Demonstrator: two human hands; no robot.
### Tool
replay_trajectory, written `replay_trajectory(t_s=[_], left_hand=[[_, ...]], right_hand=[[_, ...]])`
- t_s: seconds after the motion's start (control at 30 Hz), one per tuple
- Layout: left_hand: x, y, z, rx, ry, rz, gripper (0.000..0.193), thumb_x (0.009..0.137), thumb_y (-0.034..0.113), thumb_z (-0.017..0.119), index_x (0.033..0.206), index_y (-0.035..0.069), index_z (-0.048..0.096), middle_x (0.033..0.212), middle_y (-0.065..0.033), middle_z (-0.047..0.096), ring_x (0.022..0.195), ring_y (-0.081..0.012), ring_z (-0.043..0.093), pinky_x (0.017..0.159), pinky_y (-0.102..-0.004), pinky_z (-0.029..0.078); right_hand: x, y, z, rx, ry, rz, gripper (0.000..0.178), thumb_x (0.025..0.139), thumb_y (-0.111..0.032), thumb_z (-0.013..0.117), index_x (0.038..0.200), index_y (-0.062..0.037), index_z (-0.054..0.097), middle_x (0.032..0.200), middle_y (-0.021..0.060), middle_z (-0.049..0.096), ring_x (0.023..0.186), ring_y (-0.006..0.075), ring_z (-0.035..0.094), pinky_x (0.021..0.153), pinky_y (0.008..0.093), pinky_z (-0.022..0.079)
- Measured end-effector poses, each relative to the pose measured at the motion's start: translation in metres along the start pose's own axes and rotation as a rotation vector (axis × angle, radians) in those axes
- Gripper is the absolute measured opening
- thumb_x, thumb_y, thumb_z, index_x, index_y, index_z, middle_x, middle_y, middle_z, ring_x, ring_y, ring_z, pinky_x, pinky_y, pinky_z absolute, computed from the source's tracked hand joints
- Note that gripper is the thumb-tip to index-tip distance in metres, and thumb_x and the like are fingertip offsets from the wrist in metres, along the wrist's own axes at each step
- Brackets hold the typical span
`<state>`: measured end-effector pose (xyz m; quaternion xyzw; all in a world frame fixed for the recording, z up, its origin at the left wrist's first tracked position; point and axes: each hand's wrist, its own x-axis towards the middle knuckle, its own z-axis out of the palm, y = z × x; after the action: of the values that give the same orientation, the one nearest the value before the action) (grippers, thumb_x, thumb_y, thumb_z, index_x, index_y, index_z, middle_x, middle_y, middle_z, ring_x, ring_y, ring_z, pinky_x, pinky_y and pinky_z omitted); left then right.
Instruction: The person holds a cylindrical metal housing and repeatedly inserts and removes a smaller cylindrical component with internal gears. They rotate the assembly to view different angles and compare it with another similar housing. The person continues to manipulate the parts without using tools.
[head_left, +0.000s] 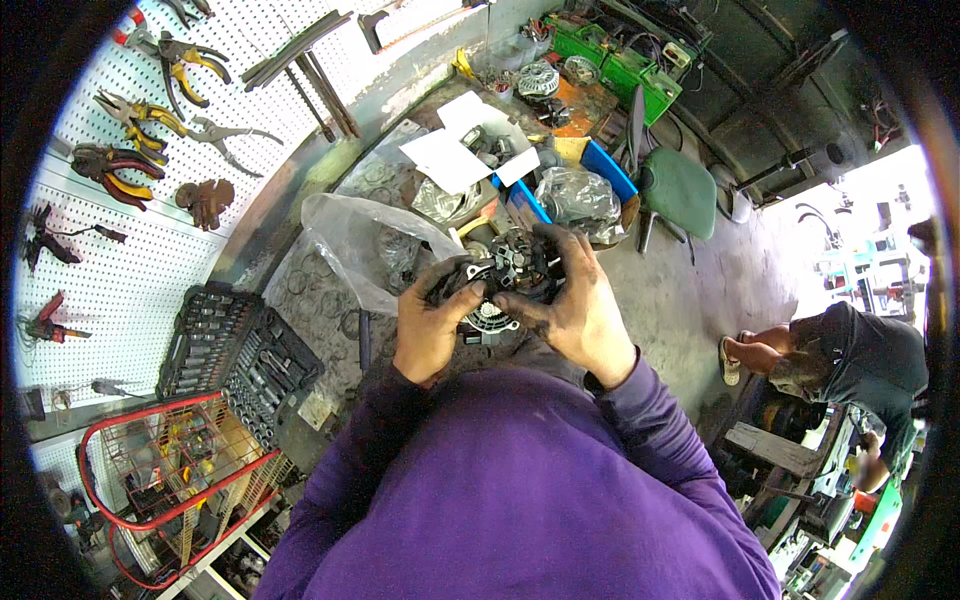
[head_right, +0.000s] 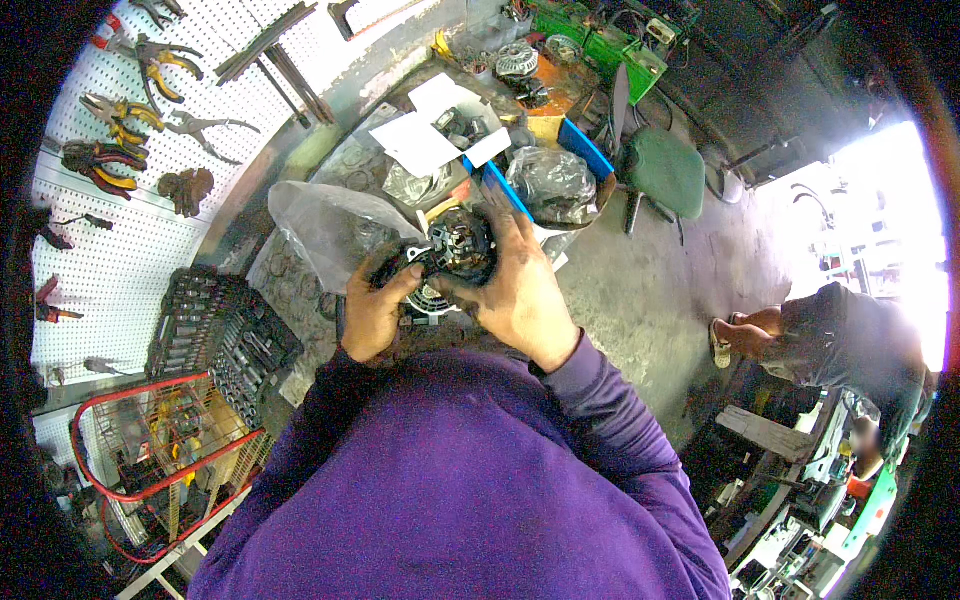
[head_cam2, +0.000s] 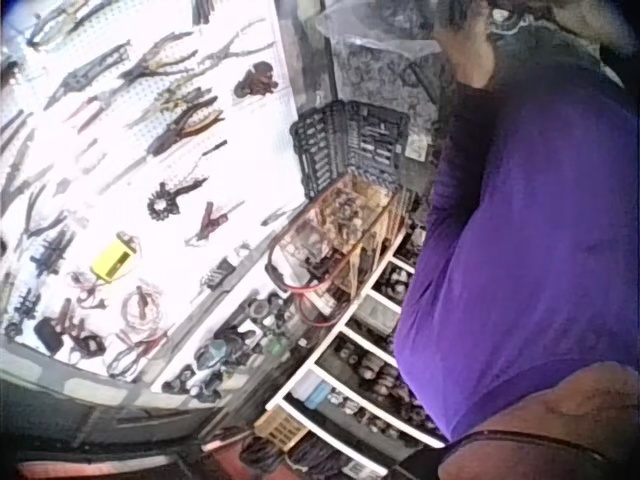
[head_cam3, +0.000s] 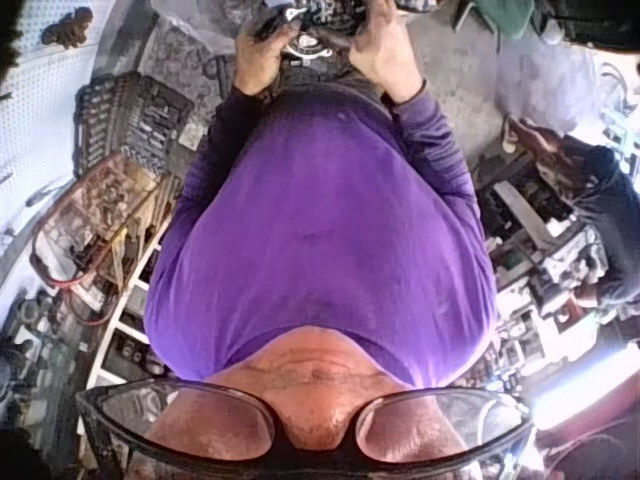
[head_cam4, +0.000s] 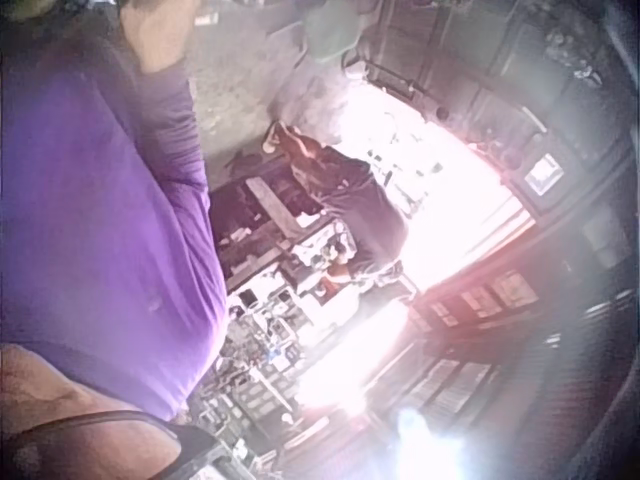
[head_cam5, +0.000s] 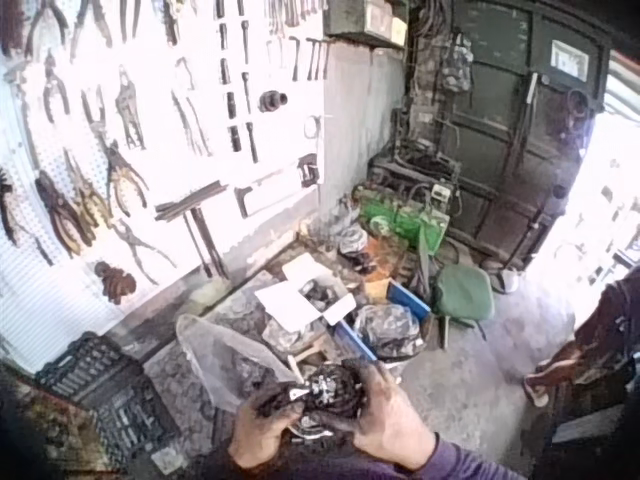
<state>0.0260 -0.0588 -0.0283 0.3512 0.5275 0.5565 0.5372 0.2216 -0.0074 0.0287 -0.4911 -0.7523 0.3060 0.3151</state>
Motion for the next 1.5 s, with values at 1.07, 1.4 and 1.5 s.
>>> replay_trajectory(t_s=[1.07, 1.4, 1.5], left_hand=[[0.019, -0.008, -0.01, 0.469, -0.329, -0.009, 0.099, 0.059, 0.017, 0.1, 0.142, -0.005, 0.052, 0.13, -0.0148, 0.069, 0.12, -0.0239, 0.065, 0.109, -0.0388, 0.05], [0.014, 0.004, -0.007, 0.442, -0.32, -0.03, 0.098, 0.058, 0.016, 0.099, 0.141, -0.007, 0.053, 0.128, -0.0156, 0.07, 0.117, -0.0238, 0.067, 0.108, -0.0377, 0.05], [0.016, 0.005, -0.007, 0.452, -0.335, -0.041, 0.098, 0.058, 0.014, 0.099, 0.141, -0.006, 0.053, 0.128, -0.0146, 0.07, 0.118, -0.0233, 0.066, 0.109, -0.0377, 0.05]], right_hand=[[0.035, 0.037, -0.028, 0.321, -0.504, -0.289, 0.064, 0.078, -0.014, 0.086, 0.136, -0.0019, 0.065, 0.131, 0.0176, 0.07, 0.124, 0.0336, 0.066, 0.113, 0.0445, 0.047], [0.035, 0.039, -0.026, 0.273, -0.585, -0.291, 0.065, 0.081, -0.017, 0.083, 0.141, -0.0048, 0.061, 0.141, 0.0192, 0.064, 0.135, 0.0353, 0.058, 0.117, 0.0472, 0.043], [0.035, 0.039, -0.024, 0.224, -0.553, -0.33, 0.064, 0.083, -0.019, 0.082, 0.141, -0.0044, 0.061, 0.14, 0.0193, 0.064, 0.133, 0.0356, 0.06, 0.115, 0.0471, 0.044]])
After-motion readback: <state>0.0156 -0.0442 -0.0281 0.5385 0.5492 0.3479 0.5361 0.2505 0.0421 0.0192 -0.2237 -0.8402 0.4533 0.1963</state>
